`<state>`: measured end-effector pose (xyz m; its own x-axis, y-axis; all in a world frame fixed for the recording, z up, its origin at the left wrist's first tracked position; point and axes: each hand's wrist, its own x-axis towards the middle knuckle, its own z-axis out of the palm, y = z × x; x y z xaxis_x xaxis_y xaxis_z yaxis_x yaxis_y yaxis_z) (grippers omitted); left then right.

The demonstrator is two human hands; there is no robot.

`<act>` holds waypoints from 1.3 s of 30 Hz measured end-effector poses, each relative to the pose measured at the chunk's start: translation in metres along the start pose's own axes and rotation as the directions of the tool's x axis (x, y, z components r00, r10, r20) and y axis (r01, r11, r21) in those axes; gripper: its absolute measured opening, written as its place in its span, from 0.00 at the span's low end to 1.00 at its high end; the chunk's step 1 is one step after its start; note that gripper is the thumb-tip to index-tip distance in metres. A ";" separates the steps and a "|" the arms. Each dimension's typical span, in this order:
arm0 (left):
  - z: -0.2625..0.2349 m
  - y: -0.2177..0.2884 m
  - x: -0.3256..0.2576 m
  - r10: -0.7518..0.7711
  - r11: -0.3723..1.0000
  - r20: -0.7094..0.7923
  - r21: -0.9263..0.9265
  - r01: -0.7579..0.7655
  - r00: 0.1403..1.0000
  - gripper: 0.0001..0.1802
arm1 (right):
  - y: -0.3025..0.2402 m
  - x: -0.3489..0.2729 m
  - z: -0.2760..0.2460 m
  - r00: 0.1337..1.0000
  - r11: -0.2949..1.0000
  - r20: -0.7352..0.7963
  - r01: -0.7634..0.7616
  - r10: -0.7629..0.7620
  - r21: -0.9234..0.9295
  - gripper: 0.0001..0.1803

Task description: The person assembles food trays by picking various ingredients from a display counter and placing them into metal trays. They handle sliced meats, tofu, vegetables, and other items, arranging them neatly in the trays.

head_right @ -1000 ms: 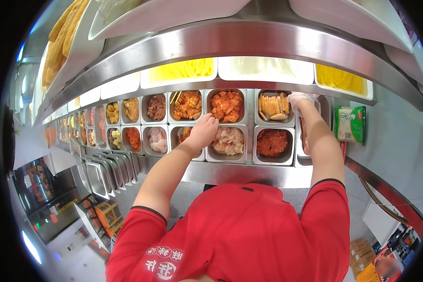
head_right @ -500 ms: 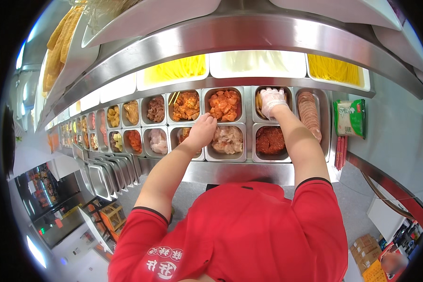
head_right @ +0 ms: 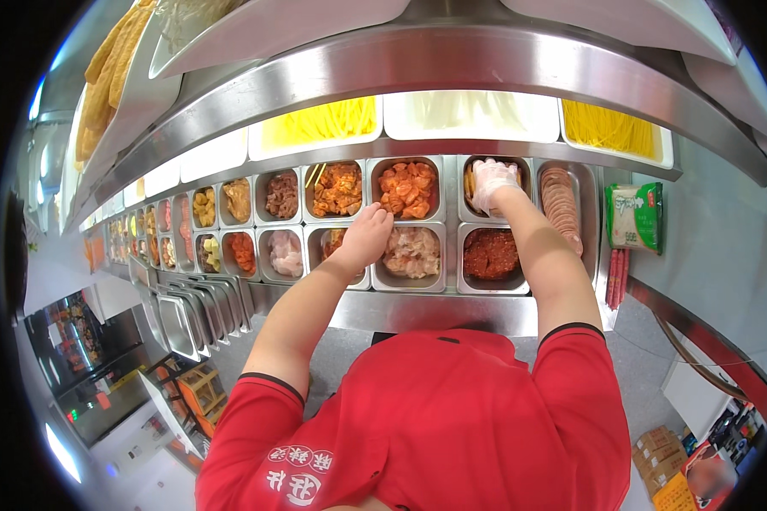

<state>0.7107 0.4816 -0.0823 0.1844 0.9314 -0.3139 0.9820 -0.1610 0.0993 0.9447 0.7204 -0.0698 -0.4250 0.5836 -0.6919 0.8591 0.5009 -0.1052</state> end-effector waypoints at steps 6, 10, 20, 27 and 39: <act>-0.001 0.000 0.001 -0.014 0.999 0.050 -0.035 0.016 0.999 0.20 | -0.002 -0.001 -0.007 0.999 0.992 -0.035 -0.007 0.012 0.129 0.40; 0.000 -0.001 0.000 -0.011 0.999 0.012 -0.042 0.011 1.000 0.20 | 0.001 -0.007 -0.011 0.997 0.989 0.049 0.044 -0.051 0.141 0.43; 0.000 -0.002 0.000 0.039 0.998 0.022 0.054 -0.040 0.999 0.17 | 0.023 -0.007 -0.007 0.998 0.997 0.003 0.062 -0.062 -0.037 0.42; -0.004 -0.001 -0.001 0.012 0.999 0.016 -0.031 -0.011 1.000 0.19 | 0.019 -0.012 -0.003 0.995 0.994 0.003 0.103 -0.103 -0.025 0.40; 0.002 -0.004 -0.002 0.040 0.999 -0.045 0.001 -0.040 0.998 0.15 | 0.019 -0.015 -0.017 0.993 0.992 0.047 0.112 -0.109 -0.050 0.39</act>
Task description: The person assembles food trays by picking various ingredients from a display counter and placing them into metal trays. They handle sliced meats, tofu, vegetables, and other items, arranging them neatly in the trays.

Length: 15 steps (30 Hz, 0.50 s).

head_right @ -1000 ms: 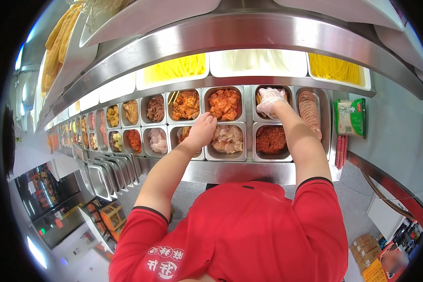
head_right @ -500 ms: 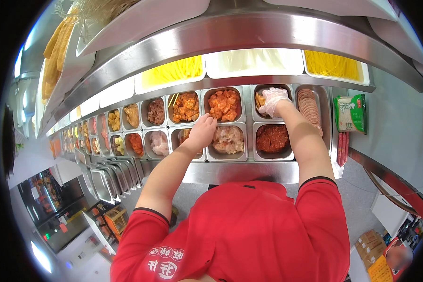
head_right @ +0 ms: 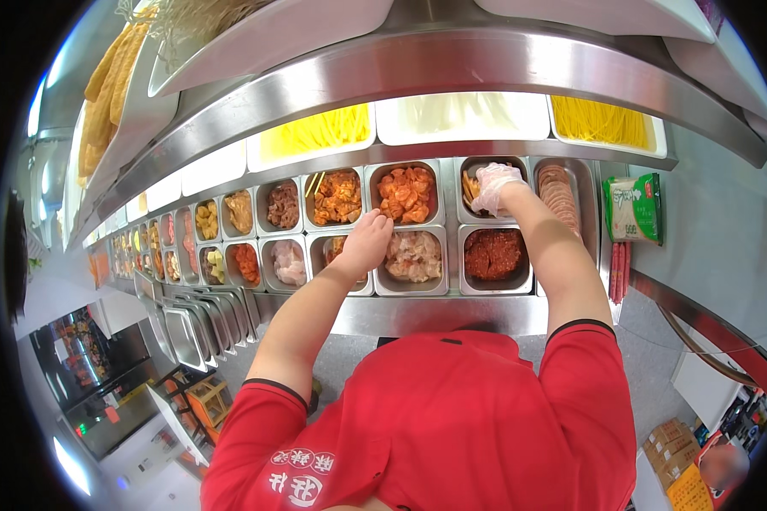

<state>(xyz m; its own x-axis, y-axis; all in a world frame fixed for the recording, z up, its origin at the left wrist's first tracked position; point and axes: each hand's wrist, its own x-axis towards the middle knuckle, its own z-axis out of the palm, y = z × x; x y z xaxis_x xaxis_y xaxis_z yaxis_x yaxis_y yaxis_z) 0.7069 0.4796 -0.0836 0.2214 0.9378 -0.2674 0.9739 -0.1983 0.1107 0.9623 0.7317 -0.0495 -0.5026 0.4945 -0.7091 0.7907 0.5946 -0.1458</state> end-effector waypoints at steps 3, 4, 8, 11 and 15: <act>0.002 0.000 0.000 -0.009 1.000 0.016 -0.010 0.009 1.000 0.15 | 0.009 -0.001 -0.006 0.999 0.999 -0.020 0.033 -0.034 -0.032 0.39; 0.002 0.000 0.000 -0.009 1.000 0.010 -0.007 0.009 1.000 0.15 | 0.012 -0.001 -0.006 0.998 0.998 -0.039 0.050 -0.051 -0.042 0.39; 0.003 -0.001 0.001 0.009 1.000 0.027 0.019 -0.009 1.000 0.15 | 0.016 -0.001 0.002 0.995 0.992 -0.042 0.090 -0.094 -0.084 0.38; 0.002 -0.002 0.000 0.013 1.000 0.009 -0.007 -0.013 1.000 0.17 | 0.016 0.002 0.003 0.990 0.982 -0.056 0.124 -0.133 -0.141 0.35; 0.000 -0.002 0.000 0.007 0.999 0.051 -0.034 -0.005 0.999 0.21 | 0.019 0.004 0.000 0.988 0.979 -0.013 0.147 -0.151 -0.141 0.36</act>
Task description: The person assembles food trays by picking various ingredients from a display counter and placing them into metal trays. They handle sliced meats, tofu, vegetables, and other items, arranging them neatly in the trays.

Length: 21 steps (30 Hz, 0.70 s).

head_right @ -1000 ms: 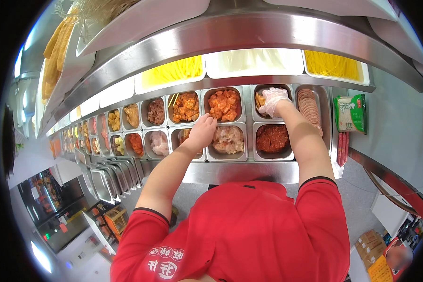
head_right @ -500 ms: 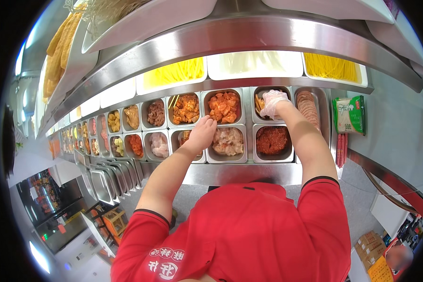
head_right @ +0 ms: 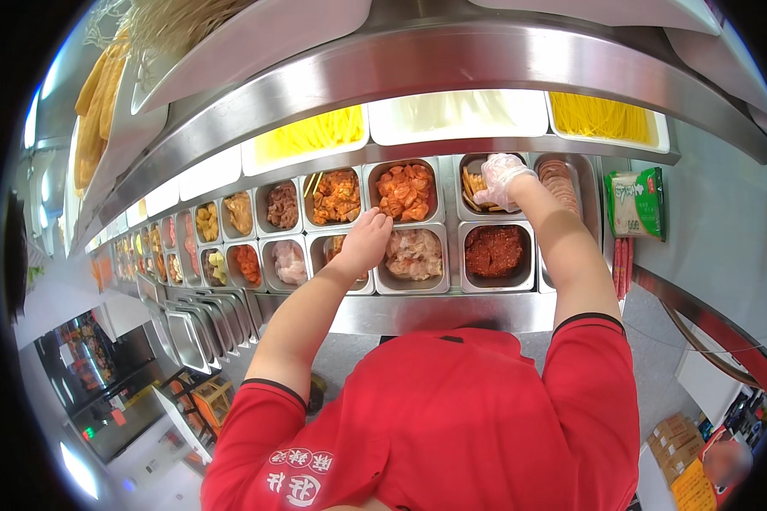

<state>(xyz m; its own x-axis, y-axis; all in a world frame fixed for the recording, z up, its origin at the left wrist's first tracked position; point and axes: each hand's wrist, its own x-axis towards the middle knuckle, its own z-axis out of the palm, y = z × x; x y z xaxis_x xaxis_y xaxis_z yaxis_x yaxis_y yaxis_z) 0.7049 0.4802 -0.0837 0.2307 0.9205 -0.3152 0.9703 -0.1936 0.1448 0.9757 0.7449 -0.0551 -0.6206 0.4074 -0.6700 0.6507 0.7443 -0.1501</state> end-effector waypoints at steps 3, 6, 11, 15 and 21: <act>-0.001 0.000 0.000 0.004 1.000 -0.029 0.009 -0.004 1.000 0.20 | 0.007 0.000 0.003 0.999 1.000 -0.019 0.030 -0.030 -0.001 0.37; -0.002 0.000 0.000 0.003 1.000 -0.029 0.007 -0.003 1.000 0.19 | 0.016 0.000 0.010 0.994 0.996 -0.061 0.091 -0.091 0.012 0.39; -0.004 0.002 0.001 -0.023 1.000 0.036 -0.007 0.024 0.999 0.21 | 0.020 0.002 0.020 0.989 0.992 -0.108 0.109 -0.102 0.066 0.39; -0.004 0.002 0.001 -0.020 1.000 0.016 -0.010 0.020 1.000 0.22 | 0.018 0.003 0.016 0.995 0.993 -0.065 0.078 -0.073 0.088 0.40; -0.002 0.001 -0.001 -0.005 1.000 0.001 0.012 0.005 1.000 0.19 | 0.010 0.001 0.010 1.000 0.994 -0.021 0.006 -0.004 0.112 0.44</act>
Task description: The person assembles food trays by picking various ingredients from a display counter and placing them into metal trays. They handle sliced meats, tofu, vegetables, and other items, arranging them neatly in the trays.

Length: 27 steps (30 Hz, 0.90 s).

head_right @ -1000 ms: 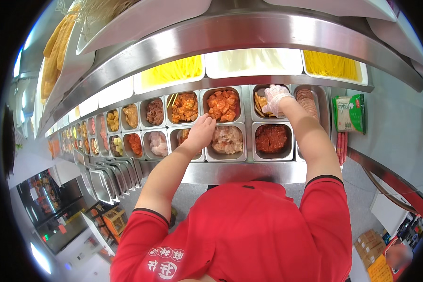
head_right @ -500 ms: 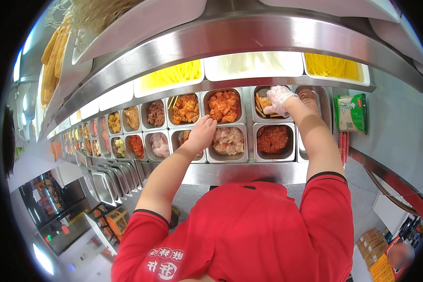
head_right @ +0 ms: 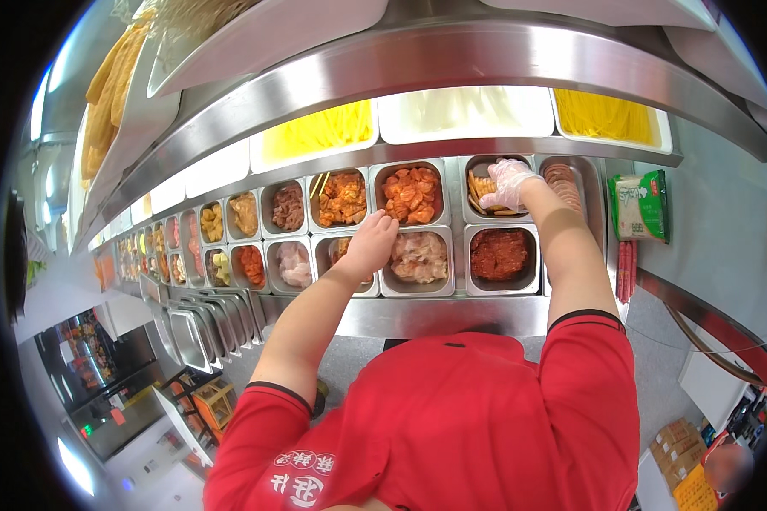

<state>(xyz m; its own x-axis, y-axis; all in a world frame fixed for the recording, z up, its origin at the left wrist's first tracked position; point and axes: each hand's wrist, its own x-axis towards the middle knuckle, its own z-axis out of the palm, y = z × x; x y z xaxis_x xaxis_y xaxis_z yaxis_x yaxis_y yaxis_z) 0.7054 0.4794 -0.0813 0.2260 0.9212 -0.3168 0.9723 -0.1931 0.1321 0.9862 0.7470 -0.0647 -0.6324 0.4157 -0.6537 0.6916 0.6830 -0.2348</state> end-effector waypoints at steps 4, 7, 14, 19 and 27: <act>0.001 0.000 0.000 -0.001 0.999 -0.033 0.032 0.002 0.999 0.16 | -0.004 0.001 -0.004 0.999 1.000 0.036 -0.022 0.022 -0.009 0.44; 0.001 0.000 0.002 -0.014 1.000 0.040 0.002 0.014 0.999 0.14 | -0.005 0.002 -0.005 0.999 1.000 0.049 -0.020 0.020 -0.008 0.45; 0.004 -0.001 0.006 -0.026 1.000 0.024 0.005 0.026 0.999 0.14 | -0.009 0.002 -0.002 0.997 0.998 0.056 -0.054 0.055 -0.007 0.46; 0.004 0.001 0.008 -0.034 0.998 0.046 0.047 0.032 0.998 0.16 | -0.011 -0.004 -0.006 0.998 0.998 0.038 -0.053 0.052 0.016 0.47; 0.004 0.003 0.006 -0.054 0.997 0.099 0.053 0.049 0.994 0.17 | -0.011 -0.012 0.007 0.984 0.998 -0.172 -0.039 0.049 0.059 0.35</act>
<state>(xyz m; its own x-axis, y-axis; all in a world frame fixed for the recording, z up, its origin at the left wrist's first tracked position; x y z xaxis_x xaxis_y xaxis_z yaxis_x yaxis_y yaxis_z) 0.7101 0.4831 -0.0867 0.1776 0.8923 -0.4151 0.9841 -0.1651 0.0661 0.9888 0.7303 -0.0596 -0.6483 0.5457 -0.5310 0.7353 0.6298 -0.2506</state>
